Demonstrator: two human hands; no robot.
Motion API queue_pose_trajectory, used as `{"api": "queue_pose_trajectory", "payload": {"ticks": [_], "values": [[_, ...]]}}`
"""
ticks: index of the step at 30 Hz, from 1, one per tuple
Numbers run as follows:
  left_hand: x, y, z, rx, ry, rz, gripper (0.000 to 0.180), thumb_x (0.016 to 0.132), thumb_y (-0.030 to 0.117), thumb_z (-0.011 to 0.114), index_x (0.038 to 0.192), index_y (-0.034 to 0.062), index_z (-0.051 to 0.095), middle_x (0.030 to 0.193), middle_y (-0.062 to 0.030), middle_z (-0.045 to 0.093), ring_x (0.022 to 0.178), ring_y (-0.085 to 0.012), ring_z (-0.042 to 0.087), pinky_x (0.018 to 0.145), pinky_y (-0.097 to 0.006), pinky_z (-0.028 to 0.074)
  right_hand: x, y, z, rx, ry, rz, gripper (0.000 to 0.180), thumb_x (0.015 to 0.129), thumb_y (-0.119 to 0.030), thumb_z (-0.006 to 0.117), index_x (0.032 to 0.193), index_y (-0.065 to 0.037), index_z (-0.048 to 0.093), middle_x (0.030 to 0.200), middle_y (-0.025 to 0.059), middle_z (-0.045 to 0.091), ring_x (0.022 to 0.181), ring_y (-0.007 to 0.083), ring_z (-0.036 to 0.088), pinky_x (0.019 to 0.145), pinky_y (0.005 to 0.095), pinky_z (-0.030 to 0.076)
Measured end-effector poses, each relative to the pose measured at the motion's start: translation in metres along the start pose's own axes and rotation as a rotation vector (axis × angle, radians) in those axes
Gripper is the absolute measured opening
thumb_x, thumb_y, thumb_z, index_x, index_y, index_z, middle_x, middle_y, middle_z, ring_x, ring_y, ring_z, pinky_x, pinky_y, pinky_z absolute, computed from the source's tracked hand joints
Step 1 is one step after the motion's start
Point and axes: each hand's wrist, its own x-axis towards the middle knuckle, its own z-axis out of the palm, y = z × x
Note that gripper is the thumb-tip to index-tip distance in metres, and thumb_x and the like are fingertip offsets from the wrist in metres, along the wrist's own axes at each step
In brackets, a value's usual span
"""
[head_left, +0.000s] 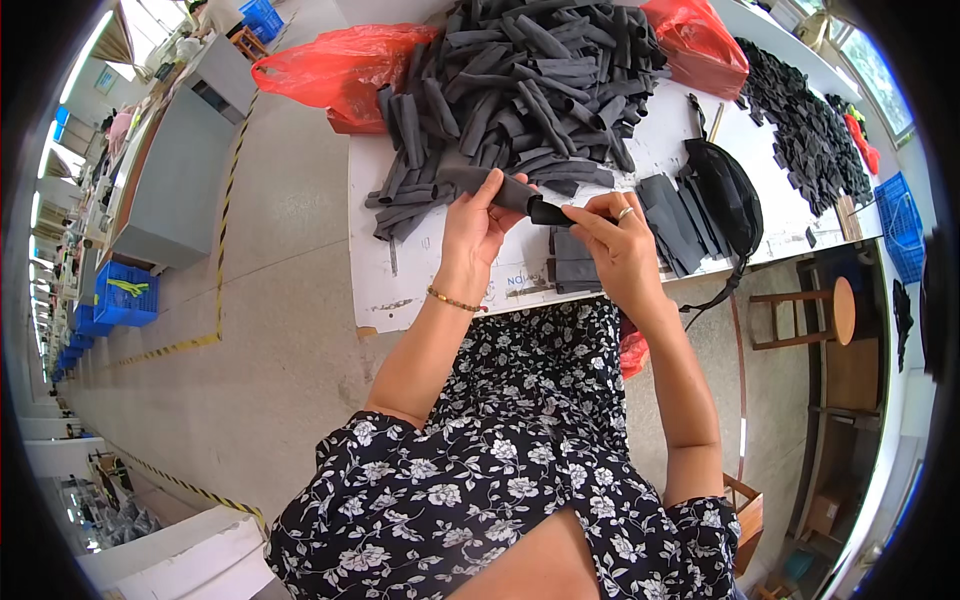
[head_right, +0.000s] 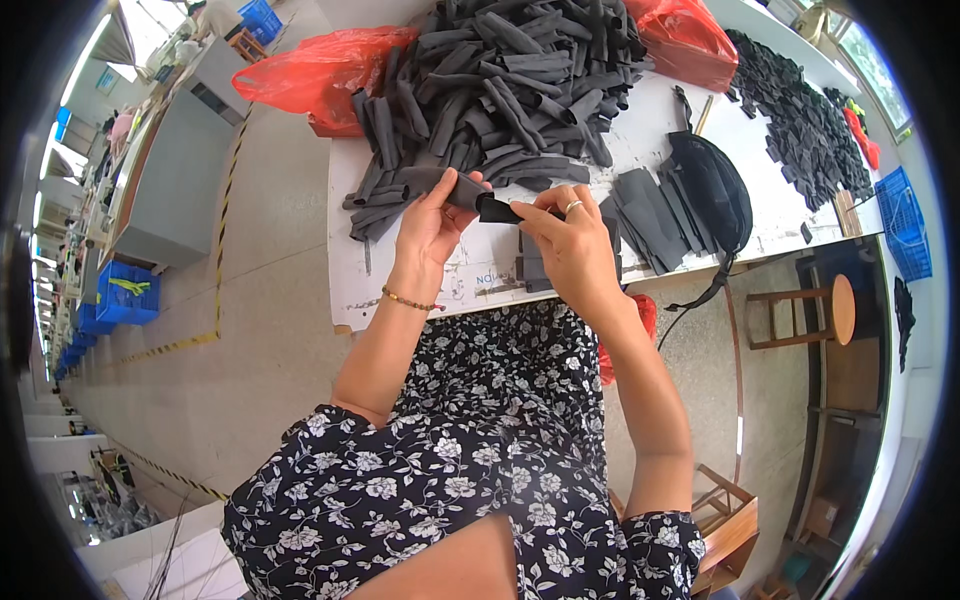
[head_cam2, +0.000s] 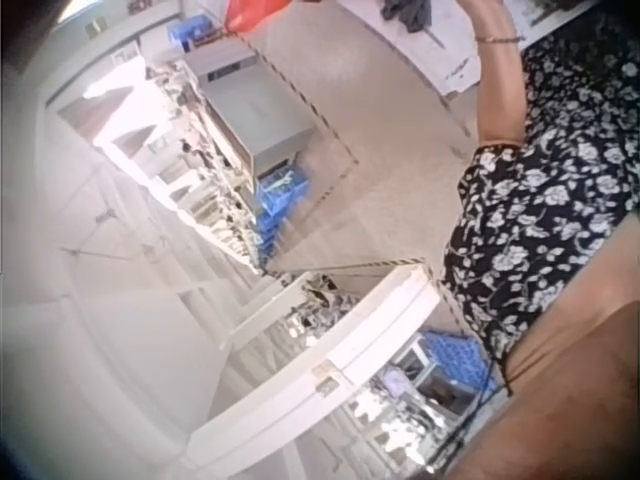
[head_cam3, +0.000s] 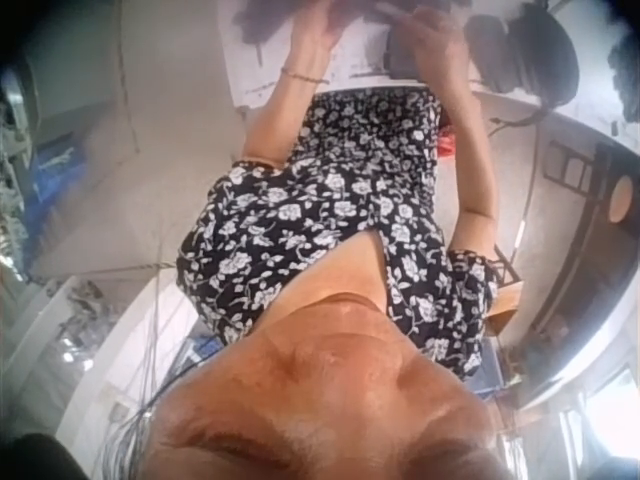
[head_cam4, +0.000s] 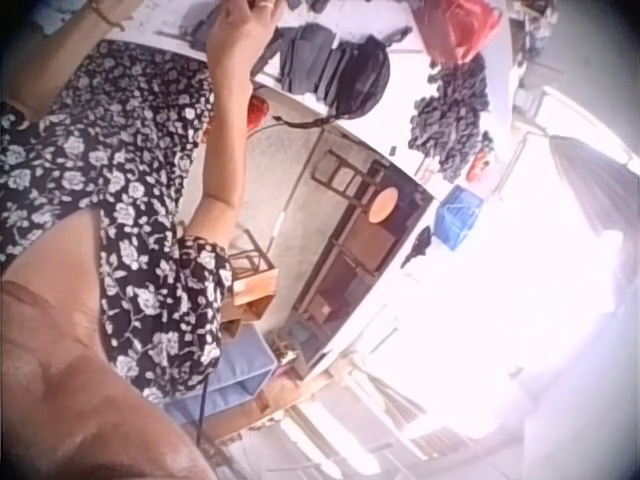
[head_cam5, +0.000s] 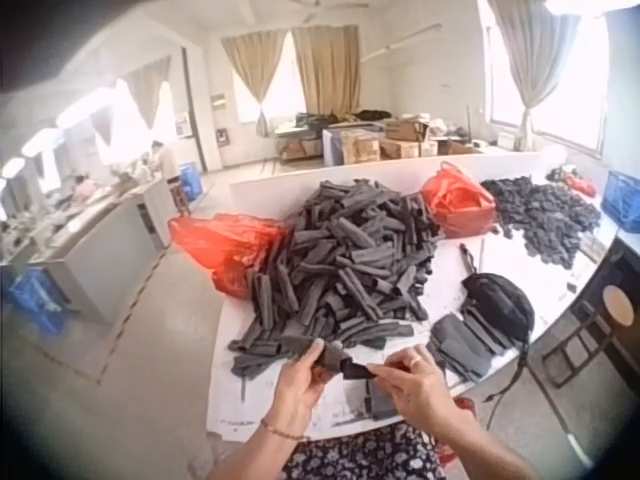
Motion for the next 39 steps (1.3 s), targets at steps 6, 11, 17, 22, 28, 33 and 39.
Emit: {"api": "queue_pose_trajectory", "payload": {"ticks": [6,11,17,22,28,33,39], "values": [[-0.010,0.001,0.005,0.074,-0.050,-0.046,0.018,0.092,0.014,0.063,0.099,-0.0010,0.057,0.103,-0.0203,0.067,0.088,-0.0294,0.069,0.076,-0.038,0.061,0.006,0.001,-0.003,-0.262,0.050,-0.144,0.029,0.071,-0.001,0.067,0.098,-0.009,0.072,0.091,0.0046,0.057,0.087,0.0239,0.053,0.076,0.0363,0.045],[-0.028,-0.004,0.023,0.121,-0.069,0.161,0.018,0.093,0.013,0.061,0.103,-0.0006,0.053,0.106,-0.0210,0.066,0.092,-0.0272,0.068,0.078,-0.039,0.061,0.005,0.000,0.002,-0.428,0.122,-0.252,0.034,0.068,-0.004,0.065,0.101,-0.008,0.070,0.093,0.0035,0.057,0.090,0.0235,0.054,0.077,0.0369,0.044],[-0.050,-0.010,0.046,0.133,-0.055,0.435,0.020,0.094,0.012,0.060,0.105,-0.0001,0.048,0.110,-0.0222,0.062,0.099,-0.0279,0.066,0.081,-0.039,0.060,0.002,-0.015,0.011,-0.374,0.177,-0.169,0.045,0.073,-0.011,0.072,0.117,-0.007,0.063,0.104,0.0067,0.055,0.094,0.0282,0.052,0.081,0.0397,0.043],[-0.042,-0.012,0.041,-0.022,-0.529,0.205,0.025,0.096,0.020,0.057,0.113,0.0016,0.058,0.104,-0.0158,0.067,0.112,-0.0290,0.060,0.099,-0.042,0.046,0.001,-0.032,0.019,-0.180,0.126,-0.140,0.063,0.070,-0.008,0.076,0.127,-0.005,0.050,0.115,0.0146,0.051,0.100,0.0336,0.051,0.084,0.0433,0.043],[-0.038,-0.031,0.039,-0.019,-0.534,0.257,0.024,0.097,0.023,0.055,0.105,0.0015,0.062,0.104,-0.0155,0.068,0.117,-0.0290,0.057,0.103,-0.042,0.042,-0.007,-0.017,0.012,-0.102,0.049,-0.122,0.047,0.068,0.000,0.073,0.110,-0.004,0.051,0.107,0.0157,0.054,0.097,0.0369,0.054,0.085,0.0456,0.044],[-0.036,-0.018,0.032,-0.109,-0.425,0.208,0.024,0.098,0.022,0.054,0.107,0.0012,0.061,0.112,-0.0162,0.066,0.113,-0.0252,0.059,0.099,-0.040,0.046,0.003,-0.022,0.009,-0.086,-0.003,-0.150,0.040,0.071,0.001,0.071,0.106,-0.003,0.051,0.106,0.0170,0.054,0.096,0.0385,0.055,0.080,0.0453,0.048],[-0.037,-0.032,0.038,-0.122,-0.381,0.167,0.026,0.097,0.023,0.055,0.110,0.0011,0.060,0.117,-0.0163,0.064,0.113,-0.0243,0.059,0.097,-0.036,0.047,0.011,-0.015,0.019,-0.051,-0.051,-0.235,0.028,0.075,0.003,0.068,0.099,-0.001,0.054,0.102,0.0157,0.056,0.090,0.0344,0.059,0.073,0.0408,0.051]]}}
